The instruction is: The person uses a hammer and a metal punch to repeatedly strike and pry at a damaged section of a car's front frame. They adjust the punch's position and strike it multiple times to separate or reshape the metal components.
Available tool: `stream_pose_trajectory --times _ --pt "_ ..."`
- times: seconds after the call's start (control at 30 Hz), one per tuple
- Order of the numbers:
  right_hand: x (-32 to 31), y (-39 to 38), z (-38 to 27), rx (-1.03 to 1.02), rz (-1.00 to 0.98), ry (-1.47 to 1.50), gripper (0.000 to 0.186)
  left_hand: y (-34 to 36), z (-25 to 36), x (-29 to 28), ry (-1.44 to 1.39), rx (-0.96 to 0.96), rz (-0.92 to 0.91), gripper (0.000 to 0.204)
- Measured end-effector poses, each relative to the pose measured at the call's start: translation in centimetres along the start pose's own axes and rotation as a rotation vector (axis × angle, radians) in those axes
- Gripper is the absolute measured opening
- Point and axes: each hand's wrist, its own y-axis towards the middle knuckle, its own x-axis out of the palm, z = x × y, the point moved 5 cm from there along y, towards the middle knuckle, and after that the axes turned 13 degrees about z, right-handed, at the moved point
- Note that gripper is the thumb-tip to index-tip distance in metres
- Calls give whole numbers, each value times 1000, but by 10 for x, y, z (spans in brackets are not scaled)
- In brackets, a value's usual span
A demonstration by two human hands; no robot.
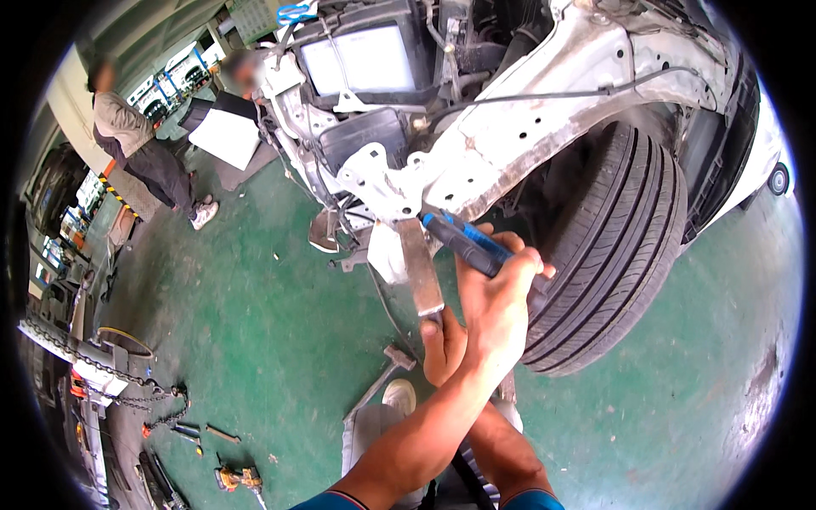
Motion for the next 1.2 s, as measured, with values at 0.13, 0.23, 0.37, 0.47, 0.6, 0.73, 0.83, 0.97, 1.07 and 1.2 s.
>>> stream_pose_trajectory --times 0.13,0.23,0.37,0.47,0.6,0.73,0.83,0.97,1.07,1.2 --pt "-7 -14 -6 3 -39 -8 36 -1 -1 2 -30 0 -30 59" --pt "0 -2 -5 11 0 4 35 -3 7 7 -7 4 -48 59" --pt "5 -5 9 11 -16 55 28 -3 4 0 3 19 -15 58" --pt "-1 -19 3 12 -101 -11 24 1 5 3 -16 27 -27 56" --pt "-10 -6 -22 -179 -310 -143 27 -3 8 2 34 53 -29 55" --pt "10 -6 12 122 109 94 35 -3 3 2 34 28 -35 54" --pt "6 -10 -6 112 28 110 46 0 5 5 32 6 -88 56" --pt "6 -18 2 44 -77 92 35 -7 6 1 12 -14 -32 56" --pt "5 -13 6 115 -104 -6 36 -9 10 7 57 -16 -36 56" --pt "9 -10 1 201 -191 -70 35 -6 3 -2 3 -12 -38 56"
